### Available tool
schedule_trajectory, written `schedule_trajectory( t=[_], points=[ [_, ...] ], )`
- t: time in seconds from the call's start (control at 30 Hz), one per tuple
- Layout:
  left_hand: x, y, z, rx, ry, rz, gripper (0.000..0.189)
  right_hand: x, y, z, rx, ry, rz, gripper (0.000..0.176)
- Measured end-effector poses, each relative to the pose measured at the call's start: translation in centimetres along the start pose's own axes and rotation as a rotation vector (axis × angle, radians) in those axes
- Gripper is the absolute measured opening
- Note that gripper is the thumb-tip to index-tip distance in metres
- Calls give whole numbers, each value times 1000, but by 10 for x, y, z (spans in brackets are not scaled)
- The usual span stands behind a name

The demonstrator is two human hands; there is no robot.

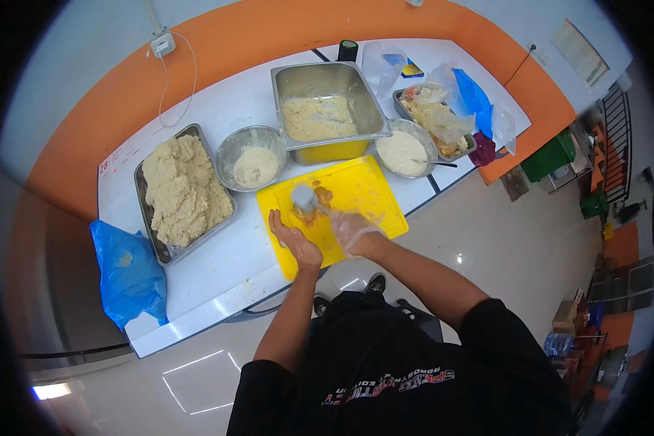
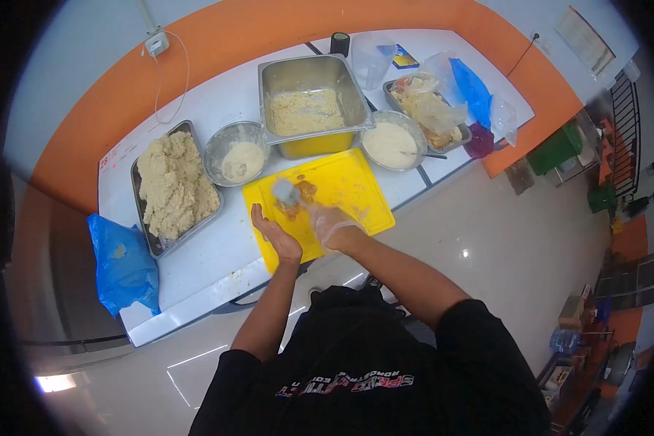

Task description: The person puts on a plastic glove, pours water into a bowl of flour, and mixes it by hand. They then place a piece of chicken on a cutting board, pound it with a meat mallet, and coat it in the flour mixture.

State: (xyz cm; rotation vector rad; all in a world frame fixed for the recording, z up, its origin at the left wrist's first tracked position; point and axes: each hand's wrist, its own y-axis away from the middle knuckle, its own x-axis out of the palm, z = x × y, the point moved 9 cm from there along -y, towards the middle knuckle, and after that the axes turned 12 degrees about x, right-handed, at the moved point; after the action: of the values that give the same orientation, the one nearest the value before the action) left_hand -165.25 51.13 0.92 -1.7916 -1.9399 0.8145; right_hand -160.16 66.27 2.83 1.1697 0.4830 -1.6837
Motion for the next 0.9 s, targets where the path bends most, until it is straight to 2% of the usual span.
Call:
schedule_trajectory(
  t=[0.07, 0.13, 0.23, 0.37, 0.47, 0.53, 0.63, 0.73, 0.83, 0.9],
  points=[
    [-2, 4, 2, -13, 9, -12, 59, 9, 0, -10, 56, -10, 1, 30],
    [-1, 2, 2, -20, 32, -19, 58, 16, -13, -2, -49, 169, 104, 32],
    [3, 4, 1, 7, -11, 2, 58, 18, -17, -1, -69, 113, 17, 31],
    [9, 2, 10, -39, -21, -35, 60, 20, -19, 7, -92, 114, 108, 29],
    [8, 6, 5, -51, 2, -44, 63, 17, -12, 4, 6, 86, 111, 32],
    [7, 7, 7, -86, 3, -74, 64, 29, -5, 1, -73, 88, 125, 35],
    [8, 7, -3, -56, 44, -125, 64, 11, -3, 9, -131, 122, 100, 37],
    [11, 15, -13, 0, 14, -95, 64, 28, 3, -17, -19, 197, 174, 33],
    [12, 12, -14, 26, 18, -72, 64, 10, 2, -9, -118, 182, 90, 29],
    [15, 16, -13, 19, 17, -67, 65, 18, 14, -21, -62, 201, 156, 29]
  ],
)
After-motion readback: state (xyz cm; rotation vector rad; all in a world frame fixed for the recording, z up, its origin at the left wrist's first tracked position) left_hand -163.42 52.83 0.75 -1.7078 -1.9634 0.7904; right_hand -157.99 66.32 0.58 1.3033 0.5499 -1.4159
